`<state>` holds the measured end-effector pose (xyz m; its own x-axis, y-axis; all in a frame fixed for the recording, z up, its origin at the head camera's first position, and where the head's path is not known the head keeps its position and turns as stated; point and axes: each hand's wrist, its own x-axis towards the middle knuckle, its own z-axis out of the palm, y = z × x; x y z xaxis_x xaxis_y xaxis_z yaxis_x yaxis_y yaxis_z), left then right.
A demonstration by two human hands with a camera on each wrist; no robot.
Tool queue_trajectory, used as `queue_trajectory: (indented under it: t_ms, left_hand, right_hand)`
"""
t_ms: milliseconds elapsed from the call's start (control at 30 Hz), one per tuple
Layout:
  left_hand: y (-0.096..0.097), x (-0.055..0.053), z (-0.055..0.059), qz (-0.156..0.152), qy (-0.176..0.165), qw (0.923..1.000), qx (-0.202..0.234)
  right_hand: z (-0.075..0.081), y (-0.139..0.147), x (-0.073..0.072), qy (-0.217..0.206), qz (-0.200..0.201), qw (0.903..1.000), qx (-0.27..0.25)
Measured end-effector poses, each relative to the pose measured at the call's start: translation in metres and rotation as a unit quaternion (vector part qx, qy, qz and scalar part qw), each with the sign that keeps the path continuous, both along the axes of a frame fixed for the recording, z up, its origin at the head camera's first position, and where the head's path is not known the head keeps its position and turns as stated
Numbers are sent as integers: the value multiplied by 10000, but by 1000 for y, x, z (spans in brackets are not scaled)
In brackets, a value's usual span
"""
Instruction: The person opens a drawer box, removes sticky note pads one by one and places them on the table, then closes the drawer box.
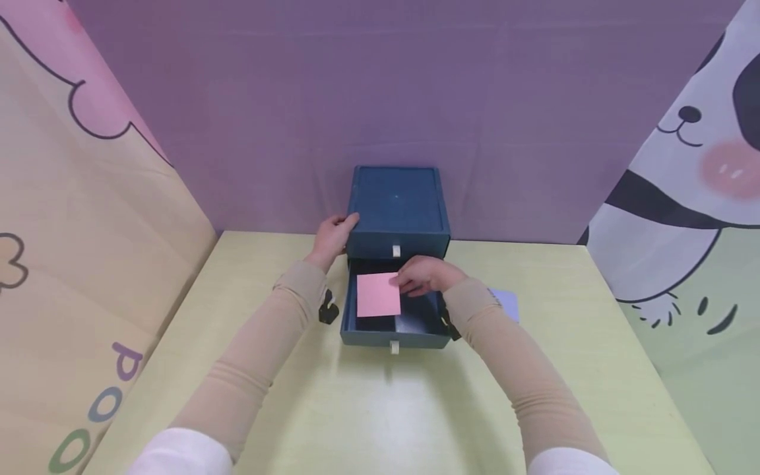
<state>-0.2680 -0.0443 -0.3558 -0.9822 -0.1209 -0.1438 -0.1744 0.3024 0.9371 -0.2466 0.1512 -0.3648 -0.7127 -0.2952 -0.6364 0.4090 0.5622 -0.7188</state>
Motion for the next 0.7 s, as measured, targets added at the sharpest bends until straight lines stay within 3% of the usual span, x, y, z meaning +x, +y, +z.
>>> queue_trajectory:
  t_ms: [700]
  left_hand:
    - [0,-2,-2,3,45,10000,6]
  right_hand:
    - [11,6,3,101,-179,9998,36]
